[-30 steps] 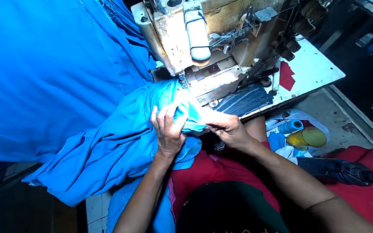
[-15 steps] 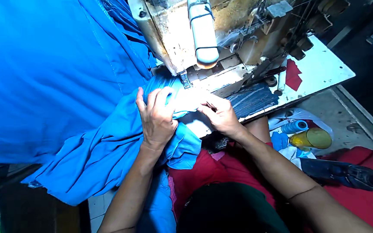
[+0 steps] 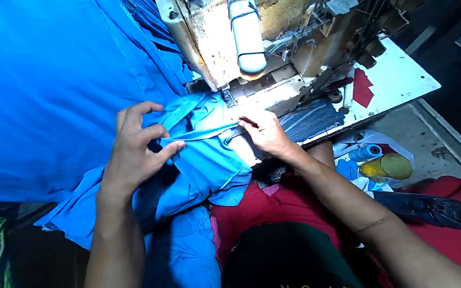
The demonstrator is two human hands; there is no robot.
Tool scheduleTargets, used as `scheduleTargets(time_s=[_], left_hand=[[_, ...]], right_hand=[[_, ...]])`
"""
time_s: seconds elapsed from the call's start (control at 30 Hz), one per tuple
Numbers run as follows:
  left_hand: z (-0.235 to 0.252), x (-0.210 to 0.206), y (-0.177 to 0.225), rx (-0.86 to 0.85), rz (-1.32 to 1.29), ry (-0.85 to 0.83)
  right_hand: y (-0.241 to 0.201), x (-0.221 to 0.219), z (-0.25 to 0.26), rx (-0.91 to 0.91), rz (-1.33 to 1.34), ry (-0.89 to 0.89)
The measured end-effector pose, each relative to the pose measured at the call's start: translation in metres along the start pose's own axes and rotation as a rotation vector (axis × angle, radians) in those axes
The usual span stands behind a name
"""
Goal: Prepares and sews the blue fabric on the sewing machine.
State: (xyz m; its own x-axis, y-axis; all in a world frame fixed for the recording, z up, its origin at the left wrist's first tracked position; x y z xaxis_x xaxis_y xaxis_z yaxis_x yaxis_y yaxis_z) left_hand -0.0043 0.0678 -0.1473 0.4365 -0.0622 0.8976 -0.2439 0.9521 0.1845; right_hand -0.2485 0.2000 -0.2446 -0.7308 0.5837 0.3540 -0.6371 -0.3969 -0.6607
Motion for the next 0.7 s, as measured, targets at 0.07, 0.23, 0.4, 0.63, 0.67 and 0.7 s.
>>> scheduleTargets(time_s=[0.07,0.23,0.4,0.63,0.67,0.7], left_hand=[[-0.006,0.006,0.033,-0.073,-0.259,0.076],[-0.028,-0.029,0.099,-0.164,-0.515,0.194],[-0.034,-0.095,0.112,0.057,-0.172,0.481],[-0.034,-0.139,0.095,0.120,0.144,0.235],[-0.037,-0.132,0.095,0.141,0.155,0.207],[-0.039,-0.125,0.096,0.158,0.166,0.180]], right_hand=[[-0.012,0.005,-0.001,0.042,-0.030,-0.132],[-0.056,0.019,-0.027,0.149,0.092,-0.421],[-0.057,0.028,-0.071,0.072,-0.003,-0.317],[-0.051,0.029,-0.096,-0.008,0.037,-0.169],[-0.049,0.029,-0.097,-0.028,0.063,-0.157],[-0.048,0.028,-0.098,-0.044,0.089,-0.142]])
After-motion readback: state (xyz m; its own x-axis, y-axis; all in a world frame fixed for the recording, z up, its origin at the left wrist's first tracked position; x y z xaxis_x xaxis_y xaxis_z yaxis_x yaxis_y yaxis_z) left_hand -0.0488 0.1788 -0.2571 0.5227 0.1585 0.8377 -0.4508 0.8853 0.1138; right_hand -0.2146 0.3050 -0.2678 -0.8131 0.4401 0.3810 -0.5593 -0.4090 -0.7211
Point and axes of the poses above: each hand's wrist, its own z-axis towards the middle knuckle, its own x-axis out of the back of the hand, y = z × x, the point moved 5 cm from there along z, towards the middle knuckle, and after that the axes turned 1 degree about -x, right-handed, at the moved point
